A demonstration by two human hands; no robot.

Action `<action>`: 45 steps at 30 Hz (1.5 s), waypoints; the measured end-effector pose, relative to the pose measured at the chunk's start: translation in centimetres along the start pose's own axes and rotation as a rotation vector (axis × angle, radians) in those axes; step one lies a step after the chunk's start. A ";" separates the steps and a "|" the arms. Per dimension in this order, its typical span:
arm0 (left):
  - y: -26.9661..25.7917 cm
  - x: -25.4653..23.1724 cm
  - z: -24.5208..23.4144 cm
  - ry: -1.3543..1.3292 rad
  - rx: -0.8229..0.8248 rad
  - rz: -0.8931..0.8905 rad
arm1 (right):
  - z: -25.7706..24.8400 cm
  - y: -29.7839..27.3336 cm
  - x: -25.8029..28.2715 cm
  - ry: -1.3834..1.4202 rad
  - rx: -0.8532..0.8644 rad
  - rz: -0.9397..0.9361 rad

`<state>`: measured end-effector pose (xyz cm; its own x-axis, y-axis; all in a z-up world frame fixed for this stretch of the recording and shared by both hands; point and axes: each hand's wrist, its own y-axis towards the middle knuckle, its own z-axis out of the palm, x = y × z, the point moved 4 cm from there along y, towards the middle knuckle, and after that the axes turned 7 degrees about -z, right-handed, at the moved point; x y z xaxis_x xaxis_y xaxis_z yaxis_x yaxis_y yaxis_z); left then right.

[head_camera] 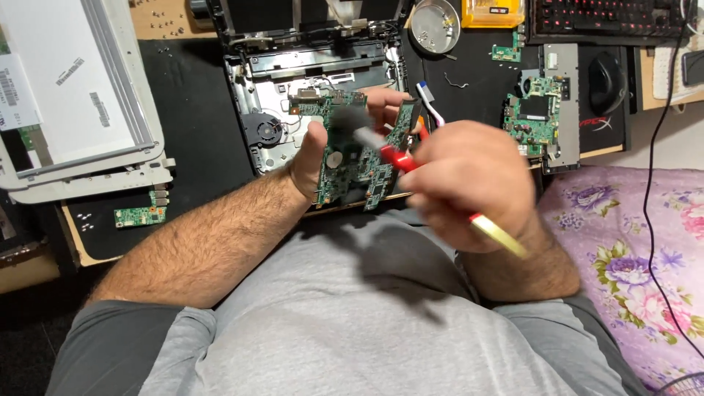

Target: Cleaning a laptop motherboard by brushing away dust using a toothbrush and a larger paint brush.

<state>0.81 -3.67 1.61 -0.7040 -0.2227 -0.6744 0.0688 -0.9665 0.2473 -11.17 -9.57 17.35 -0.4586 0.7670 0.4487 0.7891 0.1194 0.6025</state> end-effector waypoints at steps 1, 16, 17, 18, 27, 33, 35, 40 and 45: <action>0.4 0.3 -0.4 0.127 -0.005 -0.047 | 0.5 0.6 0.5 0.029 0.027 -0.049; -0.9 0.0 0.4 -0.233 0.120 -0.127 | -0.6 -1.2 -0.2 -0.155 -0.096 0.039; -0.9 -0.6 0.8 -0.187 0.104 -0.120 | -0.5 -0.9 0.0 -0.147 -0.126 0.037; -0.7 -1.4 1.2 -0.183 0.108 -0.126 | -0.4 -0.5 -0.1 -0.150 -0.133 0.038; -2.6 4.3 -3.3 0.438 -0.142 -0.307 | 0.0 0.4 0.0 0.000 0.122 -0.192; -1.3 2.2 0.3 -0.386 0.423 -0.289 | -2.2 -1.2 -0.8 0.602 -0.486 0.012; -0.9 1.1 1.3 -0.057 0.538 -0.211 | -1.3 -0.8 -0.2 0.709 -0.340 0.157; -1.4 -1.0 3.2 0.285 0.565 -0.110 | -3.5 -3.4 -0.5 0.569 -0.578 0.310; -2.5 -2.0 4.0 0.526 0.501 -0.100 | -1.9 -3.5 2.2 0.782 -0.532 0.195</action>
<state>-0.79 -0.30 5.17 -0.2488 -0.2902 -0.9241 -0.3977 -0.8393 0.3706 -15.74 -9.53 17.50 -0.6332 0.0837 0.7695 0.6799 -0.4148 0.6046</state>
